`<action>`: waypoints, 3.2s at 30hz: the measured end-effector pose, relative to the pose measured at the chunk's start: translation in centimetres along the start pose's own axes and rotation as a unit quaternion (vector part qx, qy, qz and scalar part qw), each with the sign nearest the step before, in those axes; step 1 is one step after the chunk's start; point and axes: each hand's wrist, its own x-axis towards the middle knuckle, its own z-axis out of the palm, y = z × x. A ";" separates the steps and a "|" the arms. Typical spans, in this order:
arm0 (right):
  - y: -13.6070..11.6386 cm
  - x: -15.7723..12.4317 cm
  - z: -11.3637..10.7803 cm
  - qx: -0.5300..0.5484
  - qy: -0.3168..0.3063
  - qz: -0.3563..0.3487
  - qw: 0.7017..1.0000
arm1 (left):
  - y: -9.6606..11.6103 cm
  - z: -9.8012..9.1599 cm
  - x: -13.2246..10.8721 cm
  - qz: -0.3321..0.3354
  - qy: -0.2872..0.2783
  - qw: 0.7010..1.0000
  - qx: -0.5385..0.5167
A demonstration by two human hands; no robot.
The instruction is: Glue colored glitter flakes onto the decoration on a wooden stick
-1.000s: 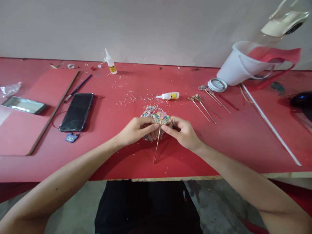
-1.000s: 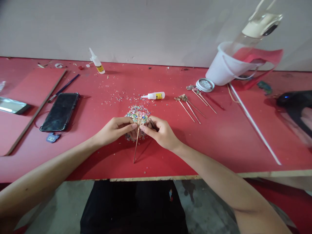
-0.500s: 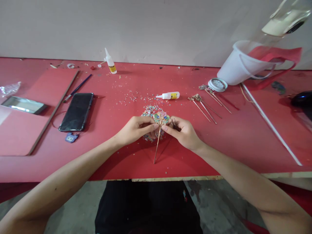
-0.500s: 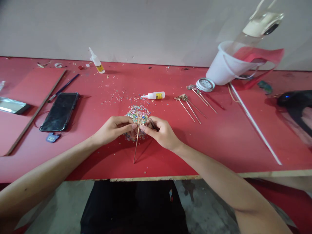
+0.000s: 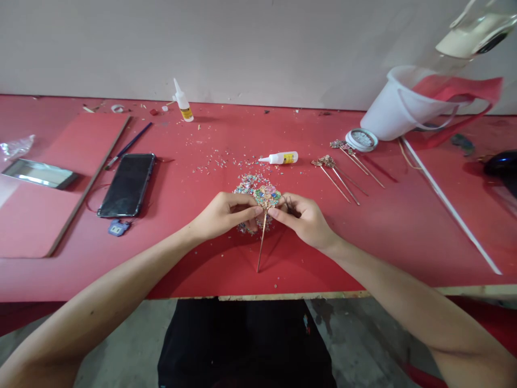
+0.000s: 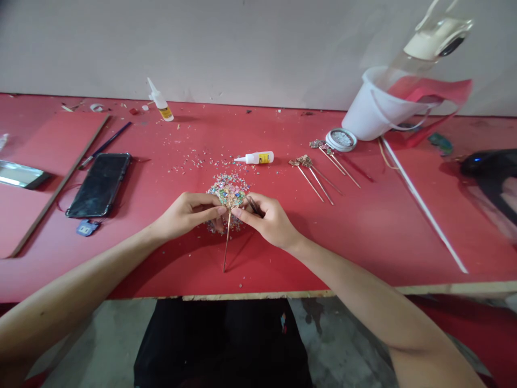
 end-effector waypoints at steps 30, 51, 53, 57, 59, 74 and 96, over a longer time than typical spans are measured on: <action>0.0 -0.1 0.0 0.003 -0.010 -0.001 1.000 | 0.0 0.0 0.0 -0.024 0.000 1.000 -0.006; 0.0 -0.1 -0.1 -0.004 -0.010 0.002 1.000 | -0.1 -0.3 0.1 -0.029 -0.021 0.999 -0.026; 0.0 -0.1 -0.1 -0.005 -0.010 0.002 1.000 | -0.1 -0.4 0.2 -0.028 -0.022 0.999 -0.027; 0.0 -0.1 -0.1 -0.004 -0.013 0.005 1.000 | -0.2 -0.4 0.1 -0.029 -0.024 0.999 -0.030; 0.1 -0.1 -0.1 -0.003 -0.012 0.004 1.000 | -0.2 -0.4 0.1 -0.029 -0.025 0.999 -0.032; 0.3 0.0 -0.2 0.009 -0.020 0.014 1.000 | -0.3 -0.4 0.2 -0.028 -0.034 0.998 -0.039; 0.2 0.0 -0.2 0.019 -0.013 0.004 1.000 | -0.2 -0.2 0.1 -0.019 -0.018 0.999 -0.033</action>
